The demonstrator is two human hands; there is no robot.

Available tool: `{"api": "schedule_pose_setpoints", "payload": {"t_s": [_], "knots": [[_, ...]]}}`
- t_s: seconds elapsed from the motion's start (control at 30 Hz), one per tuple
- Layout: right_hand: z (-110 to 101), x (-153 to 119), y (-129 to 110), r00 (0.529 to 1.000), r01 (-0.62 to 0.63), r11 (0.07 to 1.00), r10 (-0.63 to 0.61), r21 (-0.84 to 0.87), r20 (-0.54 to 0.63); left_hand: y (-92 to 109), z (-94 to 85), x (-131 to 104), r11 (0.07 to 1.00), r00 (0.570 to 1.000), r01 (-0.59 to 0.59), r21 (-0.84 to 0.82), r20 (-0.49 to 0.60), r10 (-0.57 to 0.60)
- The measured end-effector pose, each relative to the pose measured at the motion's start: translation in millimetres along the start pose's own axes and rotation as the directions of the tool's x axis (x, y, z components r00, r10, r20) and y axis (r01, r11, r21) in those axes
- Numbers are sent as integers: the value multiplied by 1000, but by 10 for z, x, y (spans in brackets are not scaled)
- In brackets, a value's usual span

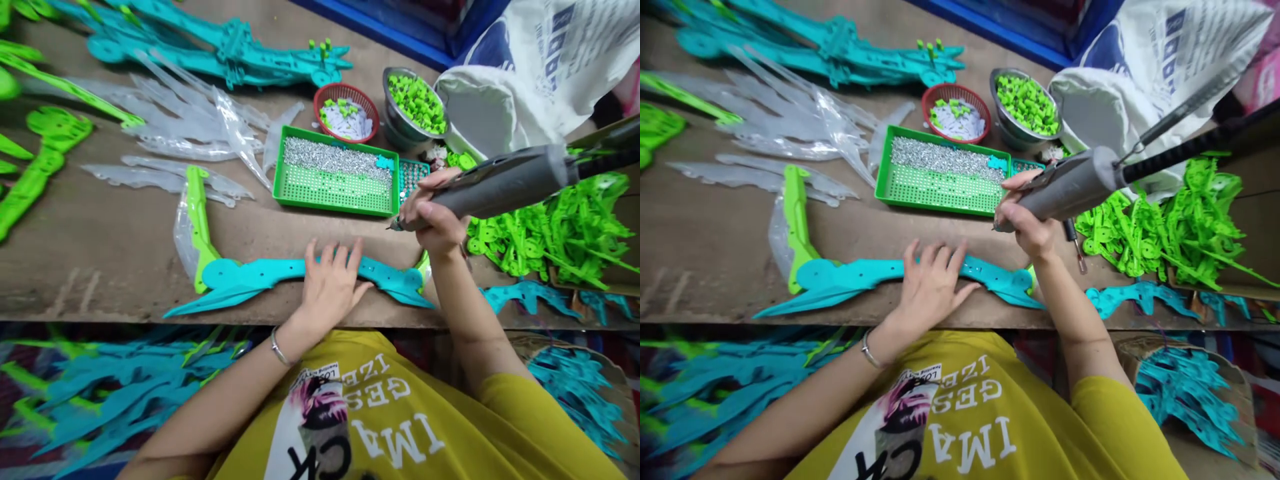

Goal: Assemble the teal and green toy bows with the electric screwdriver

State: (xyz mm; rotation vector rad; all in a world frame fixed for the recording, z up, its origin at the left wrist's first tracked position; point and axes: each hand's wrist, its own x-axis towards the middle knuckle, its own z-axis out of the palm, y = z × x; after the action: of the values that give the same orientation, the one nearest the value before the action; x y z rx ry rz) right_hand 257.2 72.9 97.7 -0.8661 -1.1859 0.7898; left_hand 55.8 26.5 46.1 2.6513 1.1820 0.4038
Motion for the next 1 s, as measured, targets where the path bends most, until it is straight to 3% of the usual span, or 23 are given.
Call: {"api": "schedule_pose_setpoints", "payload": {"t_s": [0.13, 0.33, 0.53, 0.77, 1.0], "knots": [[-42, 202, 191, 991, 29, 998, -37, -62, -126, -121, -2, 125, 999, 998, -27, -47, 62, 30], [-54, 460, 548, 966, 46, 982, -91, -185, -243, -163, 118, 66, 992, 999, -49, -118, -9, 48], [-59, 536, 779, 968, -43, 963, -27, -268, -251, -170, 127, 60, 991, 999, -36, -131, -14, 35], [-56, 574, 849, 962, -51, 961, -25, -272, -271, -163, 110, 83, 991, 997, -76, -114, 0, 77], [-15, 587, 832, 965, -69, 966, 1, -250, -262, -169, 154, 94, 995, 999, -49, -90, -5, 48]]}}
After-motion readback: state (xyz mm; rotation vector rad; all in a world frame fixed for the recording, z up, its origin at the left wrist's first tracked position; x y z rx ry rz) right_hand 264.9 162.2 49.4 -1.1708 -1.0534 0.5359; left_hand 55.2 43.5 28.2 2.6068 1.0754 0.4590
